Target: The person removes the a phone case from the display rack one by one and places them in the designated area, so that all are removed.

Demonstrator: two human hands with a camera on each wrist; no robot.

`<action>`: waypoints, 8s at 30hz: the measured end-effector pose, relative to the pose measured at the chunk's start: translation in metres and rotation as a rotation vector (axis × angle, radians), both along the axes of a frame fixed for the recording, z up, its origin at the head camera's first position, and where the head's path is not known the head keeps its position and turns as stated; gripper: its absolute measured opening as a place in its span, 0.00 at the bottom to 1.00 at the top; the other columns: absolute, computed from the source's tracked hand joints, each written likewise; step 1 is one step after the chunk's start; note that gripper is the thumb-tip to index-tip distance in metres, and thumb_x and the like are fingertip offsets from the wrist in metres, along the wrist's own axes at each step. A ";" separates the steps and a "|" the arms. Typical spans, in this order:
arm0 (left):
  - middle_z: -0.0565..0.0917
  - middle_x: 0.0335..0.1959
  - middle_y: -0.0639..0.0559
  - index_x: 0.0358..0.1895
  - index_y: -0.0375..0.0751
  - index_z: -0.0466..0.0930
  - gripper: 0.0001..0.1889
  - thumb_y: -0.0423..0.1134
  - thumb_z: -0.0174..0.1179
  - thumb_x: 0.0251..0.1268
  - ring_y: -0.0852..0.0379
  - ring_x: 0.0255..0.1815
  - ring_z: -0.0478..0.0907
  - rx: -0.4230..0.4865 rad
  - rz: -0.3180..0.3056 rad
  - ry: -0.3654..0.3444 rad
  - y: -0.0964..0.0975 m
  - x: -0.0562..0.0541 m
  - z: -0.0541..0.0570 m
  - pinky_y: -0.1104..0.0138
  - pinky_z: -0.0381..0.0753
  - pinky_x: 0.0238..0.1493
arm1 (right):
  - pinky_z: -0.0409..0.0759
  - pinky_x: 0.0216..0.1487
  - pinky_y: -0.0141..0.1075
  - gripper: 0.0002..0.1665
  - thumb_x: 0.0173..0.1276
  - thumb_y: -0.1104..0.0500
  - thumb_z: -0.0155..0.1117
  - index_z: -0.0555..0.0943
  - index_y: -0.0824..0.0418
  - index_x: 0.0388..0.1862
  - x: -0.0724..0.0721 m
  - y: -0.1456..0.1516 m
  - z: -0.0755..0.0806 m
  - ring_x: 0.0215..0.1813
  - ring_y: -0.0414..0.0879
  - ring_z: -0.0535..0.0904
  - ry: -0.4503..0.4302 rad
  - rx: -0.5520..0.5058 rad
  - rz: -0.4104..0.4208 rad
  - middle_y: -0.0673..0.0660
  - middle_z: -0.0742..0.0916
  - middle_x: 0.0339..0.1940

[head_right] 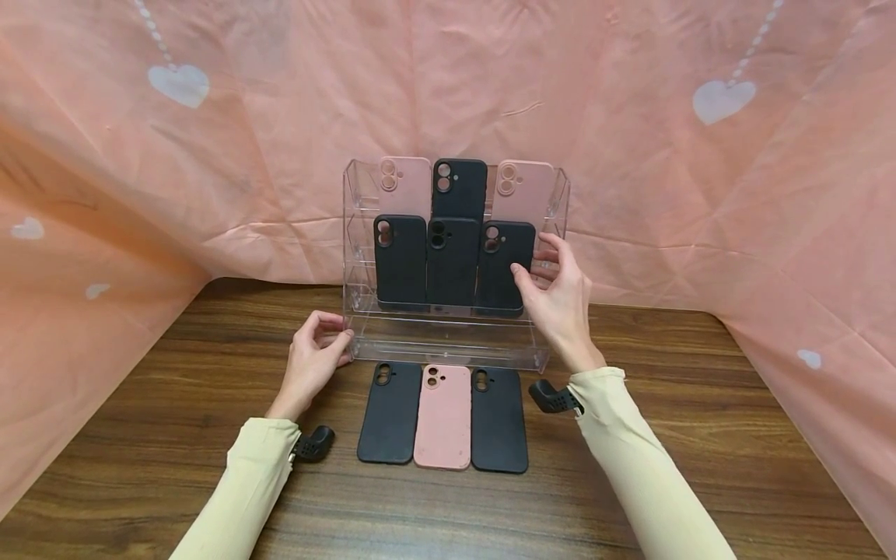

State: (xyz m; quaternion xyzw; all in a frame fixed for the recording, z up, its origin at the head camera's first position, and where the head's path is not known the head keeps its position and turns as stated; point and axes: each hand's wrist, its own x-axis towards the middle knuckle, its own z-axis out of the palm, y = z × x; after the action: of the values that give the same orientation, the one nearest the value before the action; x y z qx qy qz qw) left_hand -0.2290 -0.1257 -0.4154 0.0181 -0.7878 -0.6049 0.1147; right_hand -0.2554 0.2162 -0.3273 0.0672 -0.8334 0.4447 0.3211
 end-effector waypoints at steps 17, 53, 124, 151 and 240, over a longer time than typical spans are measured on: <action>0.84 0.54 0.43 0.52 0.41 0.79 0.13 0.35 0.63 0.66 0.49 0.49 0.88 0.003 0.005 -0.005 0.001 -0.001 -0.001 0.71 0.86 0.33 | 0.81 0.39 0.18 0.33 0.62 0.67 0.73 0.77 0.58 0.67 -0.002 -0.005 0.005 0.34 0.25 0.82 -0.006 -0.150 0.065 0.63 0.91 0.42; 0.84 0.55 0.42 0.53 0.41 0.78 0.13 0.35 0.63 0.67 0.49 0.49 0.88 -0.011 0.012 -0.007 0.001 0.000 0.000 0.74 0.85 0.31 | 0.84 0.47 0.21 0.38 0.60 0.77 0.70 0.76 0.61 0.69 0.036 0.007 0.025 0.35 0.31 0.86 0.029 -0.231 0.236 0.41 0.86 0.30; 0.85 0.53 0.44 0.52 0.43 0.79 0.13 0.36 0.64 0.66 0.50 0.46 0.89 -0.030 0.013 -0.001 0.000 -0.001 0.001 0.71 0.85 0.31 | 0.83 0.28 0.28 0.38 0.63 0.76 0.69 0.73 0.58 0.71 0.107 0.082 -0.044 0.34 0.32 0.87 -0.344 -0.124 0.377 0.41 0.87 0.33; 0.85 0.53 0.44 0.51 0.42 0.79 0.12 0.35 0.64 0.66 0.53 0.45 0.89 -0.018 0.015 0.010 0.000 -0.002 0.000 0.72 0.85 0.30 | 0.85 0.36 0.27 0.37 0.67 0.68 0.70 0.70 0.59 0.74 0.115 0.095 -0.066 0.37 0.33 0.87 -0.505 -0.014 0.334 0.40 0.90 0.34; 0.84 0.48 0.43 0.50 0.42 0.79 0.14 0.43 0.68 0.67 0.61 0.41 0.86 0.037 0.031 -0.075 0.000 -0.002 0.003 0.70 0.87 0.32 | 0.82 0.42 0.17 0.23 0.65 0.67 0.72 0.84 0.58 0.59 0.082 0.030 -0.022 0.43 0.26 0.85 -0.089 0.023 0.204 0.40 0.89 0.42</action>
State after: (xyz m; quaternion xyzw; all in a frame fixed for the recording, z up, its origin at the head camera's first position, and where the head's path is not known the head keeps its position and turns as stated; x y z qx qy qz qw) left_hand -0.2307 -0.1262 -0.4127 0.0551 -0.7799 -0.6164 0.0939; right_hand -0.1738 0.2463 -0.3492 0.1353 -0.8408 0.4680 0.2359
